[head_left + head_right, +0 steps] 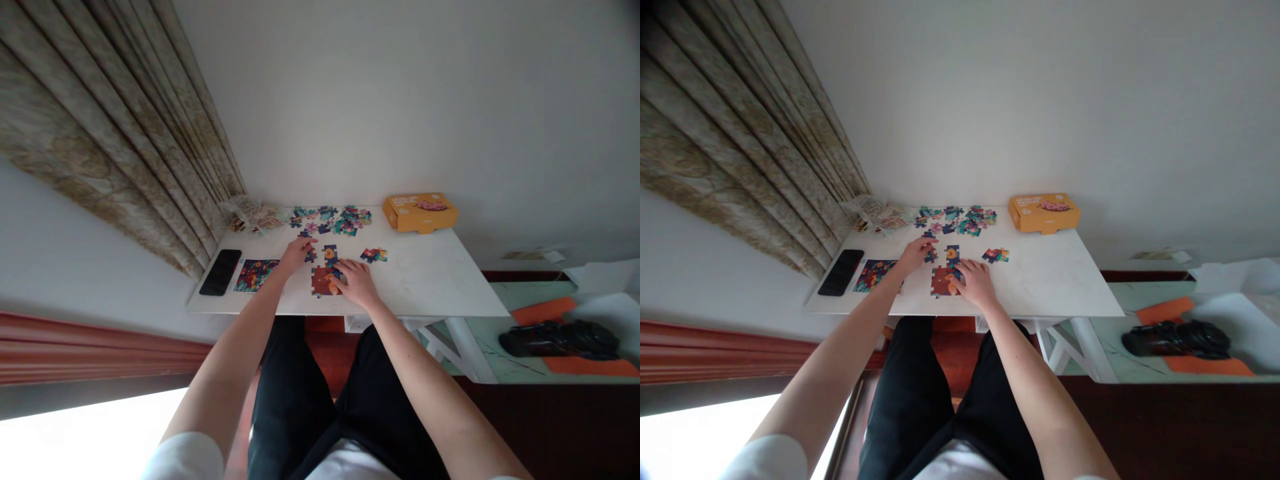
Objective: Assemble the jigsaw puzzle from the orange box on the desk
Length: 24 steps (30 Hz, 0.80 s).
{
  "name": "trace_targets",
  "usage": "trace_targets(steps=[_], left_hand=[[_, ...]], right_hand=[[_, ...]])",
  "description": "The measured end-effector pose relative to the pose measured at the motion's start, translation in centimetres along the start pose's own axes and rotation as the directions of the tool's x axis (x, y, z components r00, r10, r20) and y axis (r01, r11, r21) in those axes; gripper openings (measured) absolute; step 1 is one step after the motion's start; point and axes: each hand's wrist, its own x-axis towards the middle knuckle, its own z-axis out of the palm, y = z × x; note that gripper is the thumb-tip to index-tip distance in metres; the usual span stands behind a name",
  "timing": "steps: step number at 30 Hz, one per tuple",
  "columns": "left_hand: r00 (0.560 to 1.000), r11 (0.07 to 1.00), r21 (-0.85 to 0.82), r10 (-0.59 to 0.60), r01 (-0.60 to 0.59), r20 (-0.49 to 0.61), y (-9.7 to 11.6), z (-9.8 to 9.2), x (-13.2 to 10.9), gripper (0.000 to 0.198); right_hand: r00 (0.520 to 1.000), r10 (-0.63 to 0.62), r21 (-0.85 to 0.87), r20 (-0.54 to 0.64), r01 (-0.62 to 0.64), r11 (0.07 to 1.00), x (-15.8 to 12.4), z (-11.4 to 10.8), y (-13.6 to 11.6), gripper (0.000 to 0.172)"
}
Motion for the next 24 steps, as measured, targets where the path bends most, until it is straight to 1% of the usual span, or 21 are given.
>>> trace_targets(steps=[2,4,6,9,10,12,13,15,16,18,20,22,24], left_hand=[[0.995,0.999,0.053,-0.006,0.001,0.095,0.1,-0.2,0.7,0.026],[0.986,0.993,0.115,-0.03,0.011,0.164,0.2,-0.1,1.3,0.025],[0.974,0.984,0.18,-0.04,-0.001,0.223,0.3,0.3,1.8,0.028],[0.959,0.968,0.246,-0.019,-0.053,0.281,0.4,0.8,2.3,0.034],[0.959,0.964,0.257,-0.001,-0.075,0.282,0.5,0.9,2.4,0.036],[0.968,0.951,0.284,0.047,-0.118,0.245,0.5,0.8,2.2,0.036],[0.974,0.945,0.298,0.069,-0.133,0.215,0.4,0.7,1.9,0.035],[0.987,0.929,0.348,0.078,-0.123,0.142,0.2,0.4,1.0,0.031],[0.992,0.916,0.389,0.058,-0.096,0.108,-0.1,0.2,0.5,0.031],[0.998,0.876,0.482,-0.021,-0.012,0.062,-0.7,0.1,-0.6,0.034],[0.993,0.831,0.552,-0.11,0.072,0.036,-1.3,0.1,-1.3,0.036],[0.983,0.811,0.568,-0.183,0.137,0.024,-1.7,0.3,-1.4,0.033],[0.97,0.813,0.548,-0.244,0.197,0.012,-1.8,0.6,-1.0,0.033]], right_hand=[[1.0,0.002,-0.001,0.002,-0.002,1.0,0.0,0.0,0.0,0.04],[1.0,0.005,-0.001,0.002,-0.005,1.0,0.0,0.0,0.0,0.04],[1.0,0.007,-0.005,0.003,-0.007,1.0,0.0,0.0,0.0,0.04],[1.0,0.01,-0.013,0.007,-0.01,1.0,0.0,0.0,0.0,0.04],[1.0,0.01,-0.015,0.01,-0.01,1.0,0.0,-0.1,0.0,0.04],[1.0,0.011,-0.017,0.018,-0.01,1.0,0.0,-0.1,0.0,0.04],[1.0,0.012,-0.017,0.021,-0.011,1.0,0.0,-0.1,0.0,0.04],[1.0,0.015,-0.013,0.021,-0.015,1.0,0.0,-0.2,0.0,0.04],[1.0,0.016,-0.01,0.019,-0.016,1.0,0.0,-0.2,0.0,0.04],[1.0,0.016,-0.003,0.012,-0.016,1.0,0.0,-0.1,0.0,0.039],[1.0,0.013,0.004,0.005,-0.013,1.0,0.0,-0.1,0.0,0.039],[1.0,0.012,0.009,-0.001,-0.012,1.0,0.0,0.0,0.0,0.039],[1.0,0.011,0.012,-0.004,-0.011,1.0,0.0,0.0,0.0,0.04]])
